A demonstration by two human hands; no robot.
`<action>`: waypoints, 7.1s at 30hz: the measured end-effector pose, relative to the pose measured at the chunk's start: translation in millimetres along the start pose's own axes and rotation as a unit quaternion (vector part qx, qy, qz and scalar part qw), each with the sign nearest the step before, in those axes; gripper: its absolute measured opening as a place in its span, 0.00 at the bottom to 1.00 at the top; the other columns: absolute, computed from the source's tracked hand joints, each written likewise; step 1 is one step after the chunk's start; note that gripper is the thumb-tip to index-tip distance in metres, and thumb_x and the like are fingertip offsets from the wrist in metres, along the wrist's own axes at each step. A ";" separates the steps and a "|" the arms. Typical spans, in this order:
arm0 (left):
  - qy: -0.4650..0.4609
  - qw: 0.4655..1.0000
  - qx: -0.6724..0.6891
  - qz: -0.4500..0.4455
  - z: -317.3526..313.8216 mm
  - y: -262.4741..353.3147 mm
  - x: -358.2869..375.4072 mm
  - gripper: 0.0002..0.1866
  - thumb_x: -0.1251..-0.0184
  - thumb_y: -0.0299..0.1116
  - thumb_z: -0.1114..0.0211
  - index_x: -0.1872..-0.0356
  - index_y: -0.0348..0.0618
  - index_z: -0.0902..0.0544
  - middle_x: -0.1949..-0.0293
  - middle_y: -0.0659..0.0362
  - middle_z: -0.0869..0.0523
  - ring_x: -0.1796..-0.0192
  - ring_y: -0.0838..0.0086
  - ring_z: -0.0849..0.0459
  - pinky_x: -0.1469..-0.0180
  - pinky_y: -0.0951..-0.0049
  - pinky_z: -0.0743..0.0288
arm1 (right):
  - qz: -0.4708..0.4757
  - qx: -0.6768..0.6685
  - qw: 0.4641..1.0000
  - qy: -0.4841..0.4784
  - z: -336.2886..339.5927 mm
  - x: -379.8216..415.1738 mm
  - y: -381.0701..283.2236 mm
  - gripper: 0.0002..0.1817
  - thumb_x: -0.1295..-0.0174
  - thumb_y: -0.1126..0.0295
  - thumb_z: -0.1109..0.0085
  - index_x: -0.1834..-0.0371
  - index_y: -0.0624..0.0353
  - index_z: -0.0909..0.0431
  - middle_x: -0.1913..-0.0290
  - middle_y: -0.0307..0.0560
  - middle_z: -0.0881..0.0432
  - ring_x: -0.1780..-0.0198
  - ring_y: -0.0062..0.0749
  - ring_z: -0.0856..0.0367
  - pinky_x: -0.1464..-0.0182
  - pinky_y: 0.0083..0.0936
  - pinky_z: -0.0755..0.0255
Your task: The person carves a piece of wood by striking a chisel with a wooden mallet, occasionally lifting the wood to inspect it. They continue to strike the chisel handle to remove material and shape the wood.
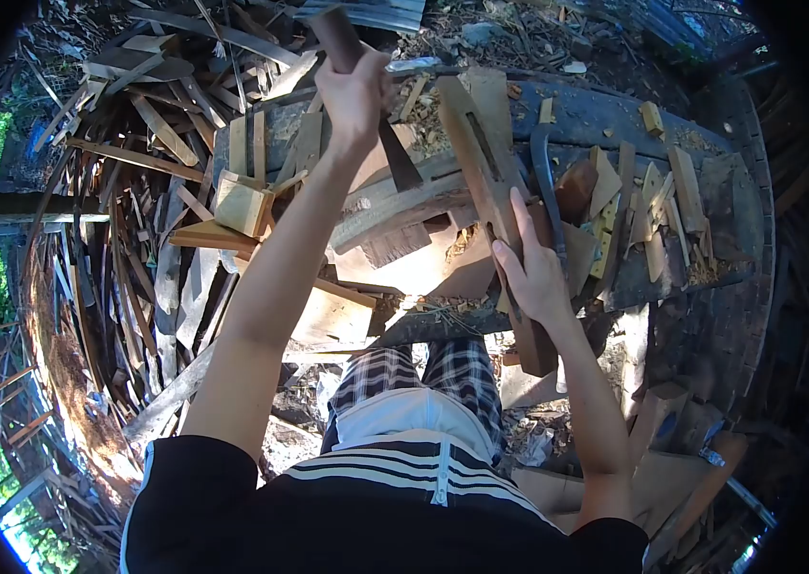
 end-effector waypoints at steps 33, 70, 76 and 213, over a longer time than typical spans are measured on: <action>0.002 0.996 0.004 0.094 15.1 -25.2 -31.7 0.15 0.37 0.29 0.35 0.80 0.46 0.32 0.85 0.65 0.33 0.86 0.80 0.35 0.82 0.73 0.41 | 0.017 0.145 0.987 0.068 -19.4 4.0 -5.1 0.43 0.32 0.59 0.42 0.17 0.46 0.56 0.75 0.60 0.20 0.72 0.57 0.16 0.69 0.48 0.22; 0.011 0.999 0.012 0.030 7.0 -2.9 -6.1 0.09 0.40 0.26 0.35 0.73 0.40 0.29 0.86 0.63 0.31 0.89 0.80 0.36 0.85 0.75 0.46 | -0.030 0.138 0.989 0.030 -23.7 1.8 -3.6 0.44 0.32 0.61 0.44 0.17 0.45 0.59 0.63 0.71 0.19 0.62 0.70 0.18 0.59 0.54 0.24; -0.020 0.999 0.014 0.036 -9.6 -7.1 -7.4 0.11 0.40 0.26 0.35 0.76 0.41 0.30 0.86 0.63 0.31 0.89 0.80 0.36 0.86 0.75 0.47 | 0.007 0.156 0.985 0.069 -24.6 4.1 -4.5 0.45 0.33 0.60 0.42 0.17 0.45 0.59 0.73 0.65 0.19 0.68 0.65 0.17 0.65 0.51 0.23; 0.005 1.000 0.018 0.000 13.1 12.4 7.4 0.11 0.37 0.27 0.38 0.75 0.42 0.31 0.87 0.62 0.33 0.89 0.78 0.37 0.84 0.73 0.44 | 0.011 0.117 0.986 0.115 -23.5 12.7 1.5 0.44 0.33 0.61 0.42 0.18 0.48 0.59 0.63 0.68 0.16 0.63 0.65 0.16 0.62 0.50 0.21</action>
Point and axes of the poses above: each hand's wrist, its own x-axis away from the middle knuckle, its own z-axis out of the back of the hand, y = z × x, the point moved 10 cm from there along -x, towards the middle knuckle
